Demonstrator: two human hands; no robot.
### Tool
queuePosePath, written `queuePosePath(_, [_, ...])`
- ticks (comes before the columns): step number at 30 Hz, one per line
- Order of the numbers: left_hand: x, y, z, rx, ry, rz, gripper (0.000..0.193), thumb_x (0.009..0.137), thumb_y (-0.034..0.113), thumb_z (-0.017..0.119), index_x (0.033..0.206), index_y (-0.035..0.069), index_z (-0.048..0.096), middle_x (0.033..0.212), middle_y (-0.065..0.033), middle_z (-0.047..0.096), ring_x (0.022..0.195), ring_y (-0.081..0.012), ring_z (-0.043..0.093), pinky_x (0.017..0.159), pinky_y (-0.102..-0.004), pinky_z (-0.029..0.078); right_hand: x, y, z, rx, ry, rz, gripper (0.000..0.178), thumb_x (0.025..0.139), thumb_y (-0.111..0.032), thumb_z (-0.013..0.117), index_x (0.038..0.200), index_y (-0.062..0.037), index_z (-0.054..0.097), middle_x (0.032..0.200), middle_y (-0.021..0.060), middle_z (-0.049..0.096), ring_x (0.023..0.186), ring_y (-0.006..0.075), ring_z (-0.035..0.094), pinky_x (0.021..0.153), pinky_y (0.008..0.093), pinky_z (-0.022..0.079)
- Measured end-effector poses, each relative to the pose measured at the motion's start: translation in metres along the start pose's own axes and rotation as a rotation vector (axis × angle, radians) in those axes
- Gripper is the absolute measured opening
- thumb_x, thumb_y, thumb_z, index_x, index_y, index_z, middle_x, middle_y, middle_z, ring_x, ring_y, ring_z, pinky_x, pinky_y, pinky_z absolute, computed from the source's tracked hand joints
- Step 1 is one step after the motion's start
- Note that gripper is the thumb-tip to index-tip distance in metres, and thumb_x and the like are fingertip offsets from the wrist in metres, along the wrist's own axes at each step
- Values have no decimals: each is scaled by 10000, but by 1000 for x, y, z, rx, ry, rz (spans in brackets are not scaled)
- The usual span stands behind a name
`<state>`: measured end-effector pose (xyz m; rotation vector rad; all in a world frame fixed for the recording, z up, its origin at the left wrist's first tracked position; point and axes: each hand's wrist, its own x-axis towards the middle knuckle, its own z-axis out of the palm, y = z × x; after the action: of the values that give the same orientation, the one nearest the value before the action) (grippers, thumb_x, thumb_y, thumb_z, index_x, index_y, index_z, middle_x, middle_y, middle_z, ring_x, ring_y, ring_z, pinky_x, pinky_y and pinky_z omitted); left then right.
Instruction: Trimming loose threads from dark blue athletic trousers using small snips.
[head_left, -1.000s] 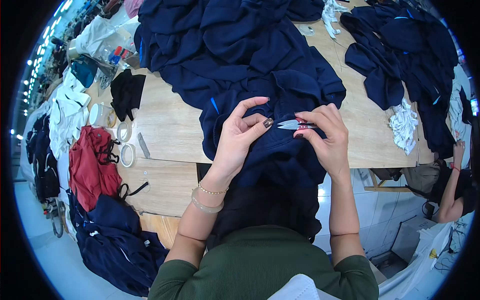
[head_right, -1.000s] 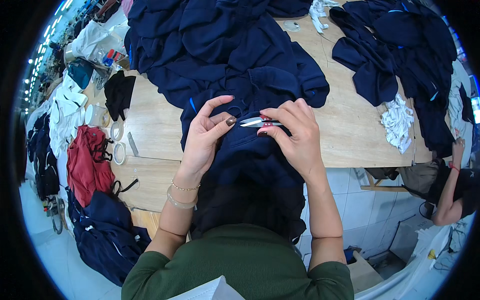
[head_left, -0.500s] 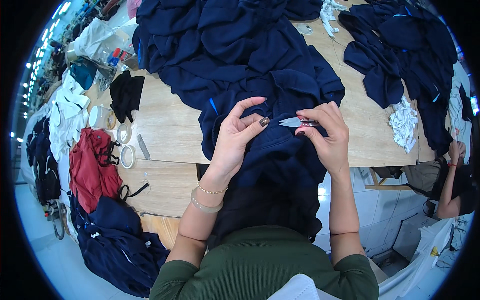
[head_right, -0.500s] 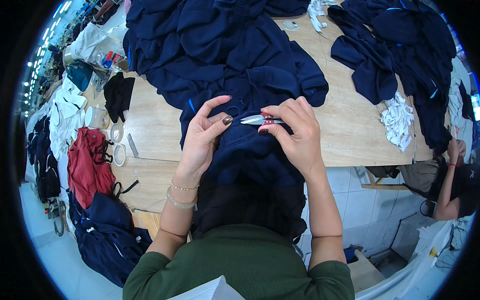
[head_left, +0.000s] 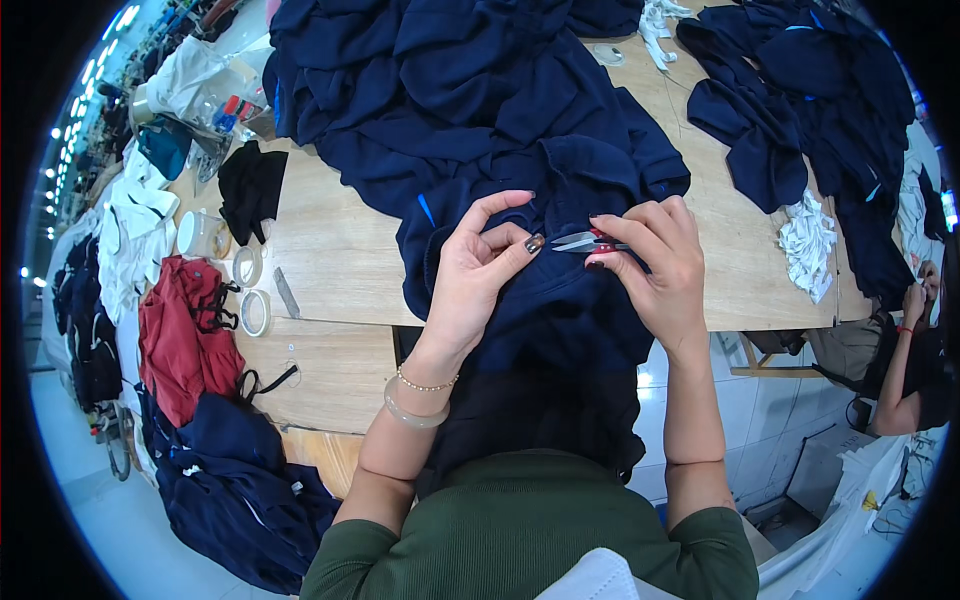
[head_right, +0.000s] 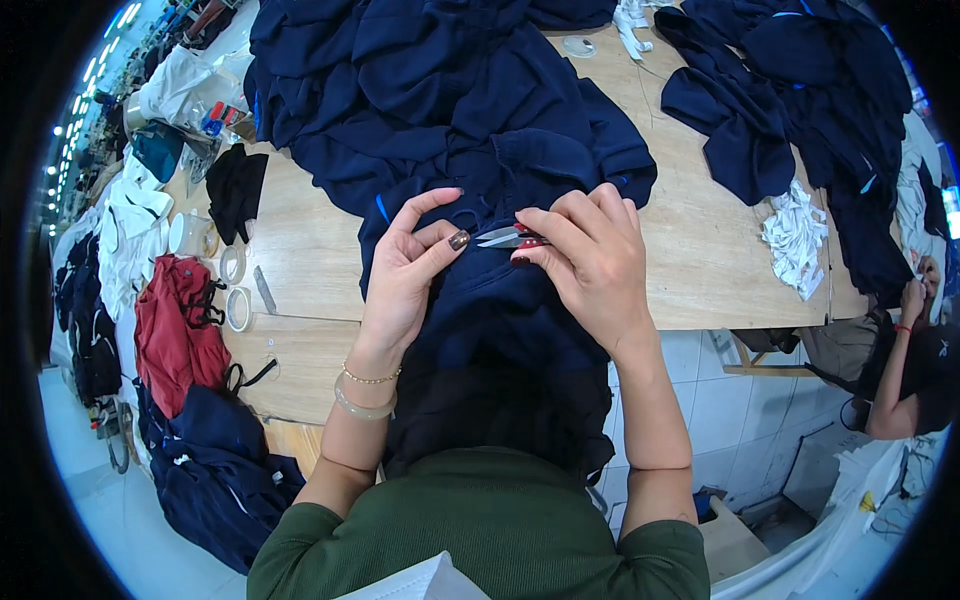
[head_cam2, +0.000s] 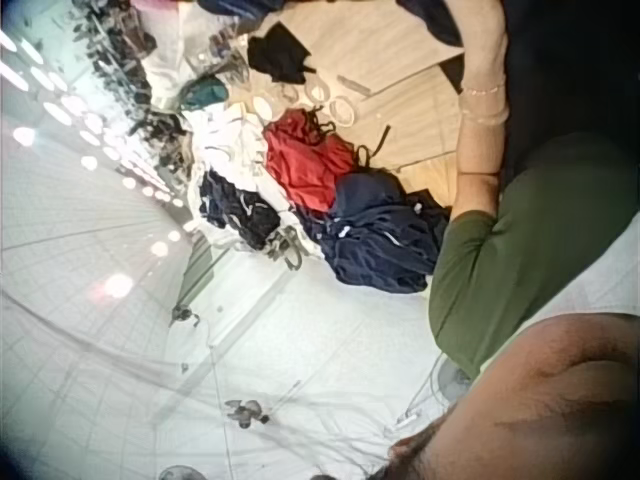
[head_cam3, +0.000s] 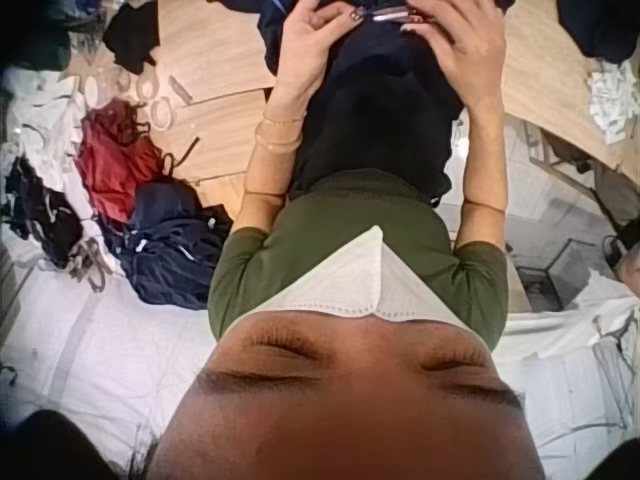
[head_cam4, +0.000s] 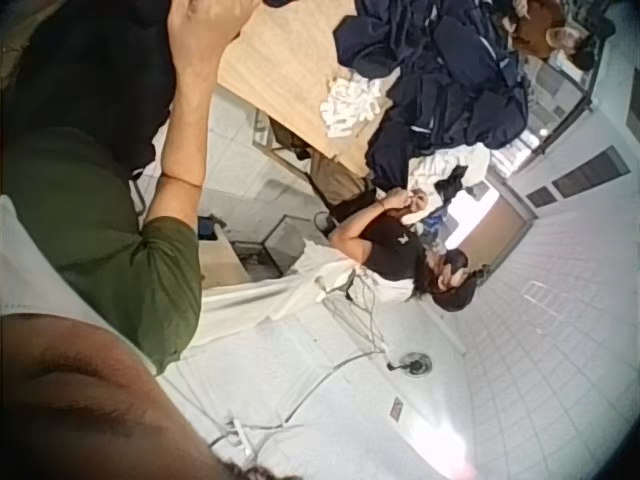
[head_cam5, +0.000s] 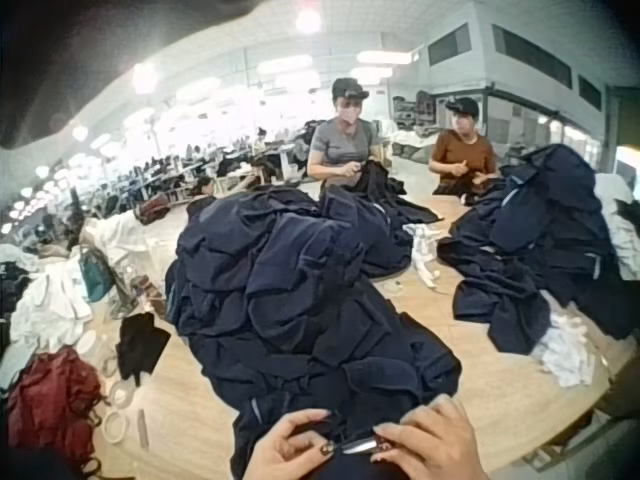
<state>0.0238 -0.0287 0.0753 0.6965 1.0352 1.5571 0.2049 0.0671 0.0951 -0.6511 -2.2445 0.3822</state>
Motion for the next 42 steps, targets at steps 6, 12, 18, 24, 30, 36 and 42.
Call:
queuePosePath(6, [-1, 0, 0, 25, 4, 0, 450, 882, -39, 617, 1304, -13, 462, 836, -14, 613, 778, -36, 543, 725, -146, 418, 1, 0, 0, -23, -13, -28, 295, 674, -211, 779, 939, -99, 711, 789, -5, 564, 755, 186, 461, 673, 311, 338])
queuePosePath(12, [0, 0, 1, -20, -15, -17, 461, 882, -30, 622, 1312, -7, 457, 839, -16, 613, 782, -37, 543, 723, -144, 416, 0, -1, 8, 184, -28, 69, 285, 682, -186, 780, 933, -70, 709, 786, 16, 588, 756, 197, 489, 689, 308, 382])
queuePosePath(18, [-1, 1, 1, -56, 4, -37, 466, 884, -29, 621, 1318, -4, 454, 843, -13, 617, 777, -36, 546, 721, -150, 421, -2, 1, 8, 419, 79, 226, 243, 709, -133, 769, 929, -49, 710, 782, 34, 607, 753, 205, 505, 683, 297, 405])
queuePosePath(24, [0, 4, 0, -58, 12, -29, 460, 885, -27, 620, 1315, -3, 457, 847, -15, 619, 779, -35, 552, 731, -151, 434, -4, 2, 3, 81, 39, 70, 248, 699, -145, 769, 929, -68, 716, 790, 18, 608, 752, 204, 485, 691, 315, 378])
queuePosePath(30, [0, 0, 0, -43, -3, -13, 457, 883, -37, 616, 1312, -7, 459, 846, -15, 618, 786, -36, 553, 735, -150, 433, -2, -5, 9, 74, 4, 40, 264, 684, -173, 774, 920, -76, 710, 788, 9, 603, 744, 203, 475, 686, 320, 371])
queuePosePath(36, [-1, 0, 0, 0, 23, -4, 445, 891, -20, 628, 1306, -9, 466, 804, -6, 619, 753, -38, 560, 732, -149, 447, -1, -6, 7, 78, -8, 60, 237, 695, -173, 771, 896, -73, 696, 793, 9, 605, 742, 205, 475, 691, 315, 371])
queuePosePath(42, [-4, -1, -5, 796, 140, 325, 352, 847, -6, 643, 1191, 29, 575, 1071, -87, 595, 1005, -156, 553, 879, -266, 435, 5, -9, -15, 1243, 151, 416, 335, 899, -261, 637, 1092, -3, 543, 974, 137, 584, 845, 201, 570, 852, 361, 452])
